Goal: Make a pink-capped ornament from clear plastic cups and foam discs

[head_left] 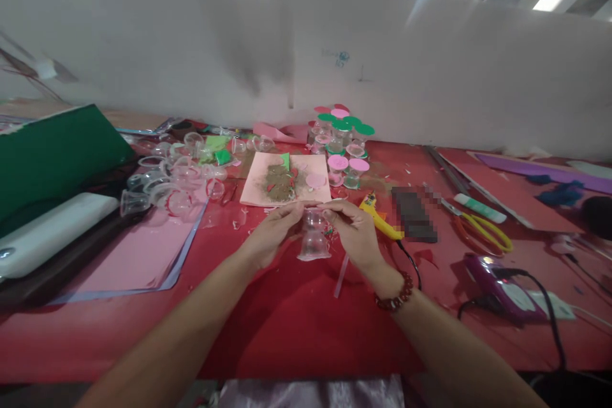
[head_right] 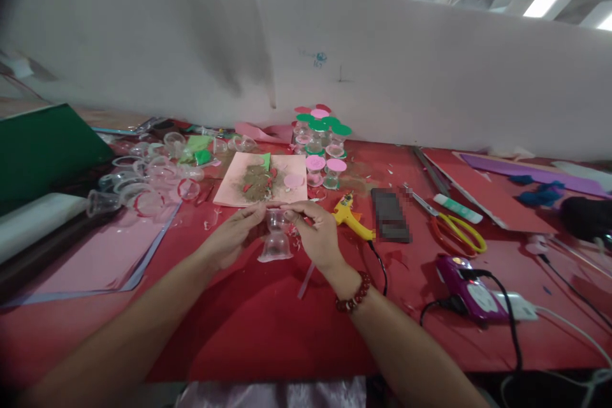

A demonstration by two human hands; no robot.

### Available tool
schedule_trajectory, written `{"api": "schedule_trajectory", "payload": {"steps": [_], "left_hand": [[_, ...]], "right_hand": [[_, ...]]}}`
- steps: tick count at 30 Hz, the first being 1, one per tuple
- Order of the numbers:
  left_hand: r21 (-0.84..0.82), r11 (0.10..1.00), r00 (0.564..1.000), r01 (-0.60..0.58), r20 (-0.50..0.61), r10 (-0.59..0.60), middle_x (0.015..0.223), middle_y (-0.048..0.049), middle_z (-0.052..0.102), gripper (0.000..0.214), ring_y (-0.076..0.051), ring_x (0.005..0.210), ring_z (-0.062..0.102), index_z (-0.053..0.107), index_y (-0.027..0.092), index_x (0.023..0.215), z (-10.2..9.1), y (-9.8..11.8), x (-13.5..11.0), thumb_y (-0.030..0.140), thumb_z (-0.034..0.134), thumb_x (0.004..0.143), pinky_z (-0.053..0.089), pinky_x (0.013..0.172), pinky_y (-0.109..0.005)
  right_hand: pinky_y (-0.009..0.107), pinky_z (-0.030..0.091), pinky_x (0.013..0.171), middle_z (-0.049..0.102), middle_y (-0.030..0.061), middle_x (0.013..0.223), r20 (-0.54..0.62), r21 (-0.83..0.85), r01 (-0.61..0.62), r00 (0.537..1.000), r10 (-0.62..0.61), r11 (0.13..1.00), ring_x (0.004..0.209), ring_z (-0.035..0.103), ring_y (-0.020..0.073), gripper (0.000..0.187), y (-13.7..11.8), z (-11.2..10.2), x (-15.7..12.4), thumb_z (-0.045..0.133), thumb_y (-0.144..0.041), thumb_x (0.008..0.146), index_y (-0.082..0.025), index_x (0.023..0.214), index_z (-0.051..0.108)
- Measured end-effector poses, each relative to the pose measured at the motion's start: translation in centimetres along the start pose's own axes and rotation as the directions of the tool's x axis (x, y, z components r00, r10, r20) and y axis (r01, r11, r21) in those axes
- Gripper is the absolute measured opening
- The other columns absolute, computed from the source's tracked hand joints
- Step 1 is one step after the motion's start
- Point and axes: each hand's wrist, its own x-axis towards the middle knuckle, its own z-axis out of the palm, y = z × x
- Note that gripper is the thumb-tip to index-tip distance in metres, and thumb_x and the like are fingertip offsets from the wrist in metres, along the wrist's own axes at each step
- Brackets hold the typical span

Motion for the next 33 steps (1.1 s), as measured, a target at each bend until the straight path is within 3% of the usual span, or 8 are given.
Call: {"api": "schedule_trajectory", "payload": {"steps": [6,14,20,26,30,33], "left_hand": [[0.165,0.985,0.995,-0.046,-0.081,0.06,0.074,-0.0042,0.069,0.038,-0.013,0.067,0.058,0.074,0.015,0.079,-0.25,0.26,0.13,0.053,0.072,0.074,0.044,0.063,-0.025],[0.212,0.971,0.987,-0.107,-0.098,0.131,0.069,-0.0029,0.065,0.035,-0.013,0.062,0.054,0.073,0.014,0.073,-0.24,0.4,0.09,0.049,0.073,0.072,0.042,0.062,-0.026],[0.23,0.959,0.944,-0.164,-0.244,0.22,0.063,0.0019,0.058,0.025,-0.011,0.058,0.05,0.066,0.017,0.065,-0.42,0.75,0.15,0.037,0.08,0.062,0.039,0.056,-0.024],[0.192,0.956,0.941,-0.221,-0.215,0.261,0.061,0.0041,0.051,0.022,-0.009,0.058,0.044,0.06,0.016,0.063,-0.46,0.36,0.24,0.032,0.075,0.069,0.036,0.058,-0.022],[0.316,0.914,0.919,-0.255,-0.216,0.331,0.064,0.0037,0.051,0.018,-0.01,0.061,0.045,0.058,0.017,0.068,-0.24,0.39,0.19,0.03,0.068,0.075,0.037,0.061,-0.023],[0.432,0.844,0.905,-0.318,-0.129,0.406,0.069,0.003,0.051,0.014,-0.011,0.065,0.047,0.056,0.018,0.075,-0.16,0.59,0.06,0.029,0.061,0.082,0.038,0.063,-0.024]], "right_hand": [[0.033,0.05,0.081,0.073,0.0025,0.083,-0.01,0.051,-0.038,0.999,0.039,0.998,0.082,0.065,0.0179,0.009,0.4,0.21,-0.06,0.065,-0.025,0.081,-0.022,0.08,0.073],[0.033,0.049,0.08,0.072,0.0037,0.083,-0.011,0.029,-0.032,0.999,0.032,0.999,0.082,0.064,0.0179,0.009,0.54,0.2,-0.03,0.065,-0.025,0.081,-0.021,0.081,0.073],[0.031,0.049,0.077,0.071,0.0031,0.081,0.002,-0.006,-0.011,1.0,0.011,1.0,0.079,0.064,0.0169,0.011,0.49,0.36,-0.19,0.064,-0.025,0.082,-0.021,0.08,0.073],[0.03,0.049,0.076,0.071,0.0026,0.08,0.011,0.003,0.066,0.998,-0.066,0.998,0.078,0.064,0.017,0.009,0.28,0.46,-0.24,0.064,-0.023,0.083,-0.023,0.08,0.073],[0.03,0.048,0.076,0.071,0.0024,0.08,-0.004,0.014,0.088,0.996,-0.088,0.996,0.078,0.063,0.0166,0.009,0.26,0.4,-0.33,0.065,-0.021,0.082,-0.023,0.08,0.073],[0.03,0.047,0.077,0.07,0.0017,0.081,0.002,0.082,0.026,1.0,-0.026,0.996,0.079,0.062,0.0162,0.008,0.35,0.29,-0.23,0.066,-0.022,0.082,-0.023,0.081,0.074]]}}
